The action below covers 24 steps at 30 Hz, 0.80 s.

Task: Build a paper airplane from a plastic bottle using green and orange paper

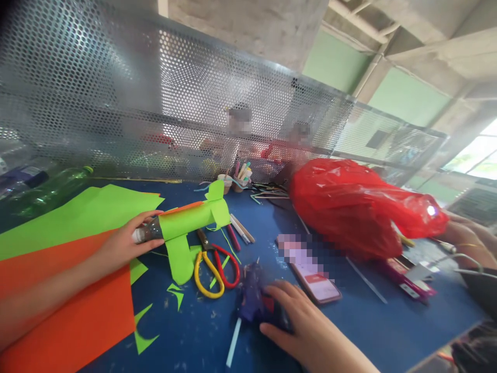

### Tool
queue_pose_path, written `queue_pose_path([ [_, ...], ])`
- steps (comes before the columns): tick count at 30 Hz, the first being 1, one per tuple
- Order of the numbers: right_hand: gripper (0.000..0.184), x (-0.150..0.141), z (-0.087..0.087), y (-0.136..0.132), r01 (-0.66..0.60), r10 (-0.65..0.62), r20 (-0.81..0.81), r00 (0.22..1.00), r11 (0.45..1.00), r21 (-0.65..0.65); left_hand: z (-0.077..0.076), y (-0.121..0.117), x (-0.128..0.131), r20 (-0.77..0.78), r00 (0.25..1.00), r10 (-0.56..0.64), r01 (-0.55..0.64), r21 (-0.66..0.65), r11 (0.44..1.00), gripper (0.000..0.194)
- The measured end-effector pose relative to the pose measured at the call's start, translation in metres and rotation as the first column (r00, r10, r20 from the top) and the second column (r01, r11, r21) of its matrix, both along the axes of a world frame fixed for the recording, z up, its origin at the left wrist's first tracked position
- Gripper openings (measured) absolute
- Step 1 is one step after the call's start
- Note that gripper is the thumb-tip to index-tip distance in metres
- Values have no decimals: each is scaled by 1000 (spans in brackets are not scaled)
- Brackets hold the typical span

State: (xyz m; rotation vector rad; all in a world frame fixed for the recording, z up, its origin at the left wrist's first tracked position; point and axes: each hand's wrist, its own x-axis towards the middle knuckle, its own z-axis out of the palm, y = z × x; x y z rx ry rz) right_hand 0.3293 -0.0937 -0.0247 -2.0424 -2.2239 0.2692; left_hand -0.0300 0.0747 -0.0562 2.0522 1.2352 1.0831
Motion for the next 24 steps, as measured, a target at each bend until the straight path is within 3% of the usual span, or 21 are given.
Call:
queue_pose_path([
  [3,51,-7,4,-3,-3,5,-16,1000,998,65,-4,2,-1,-22,999,26,-25,76,997,52],
  [7,42,-33,24,-2,-9,25,-80,996,982,189,-5,0,-2,-45,997,69,-56,253,966,46],
  [11,25,-62,38,13,-110,131,-123,984,980,164,-1,-5,-1,-66,995,70,-46,313,949,46],
  [14,19,-79,40,33,-163,169,-92,981,984,75,0,-5,0,-52,993,107,-90,259,962,49],
  [17,19,-93,38,55,-142,141,-15,990,989,-30,1,-2,-1,21,985,174,-175,115,978,53],
  [21,24,-102,31,80,-69,75,109,991,996,-57,2,2,-4,111,957,267,-262,-55,963,60],
  [24,31,-105,25,91,-68,76,105,992,994,-81,0,5,-6,136,958,252,-240,-98,966,61],
])
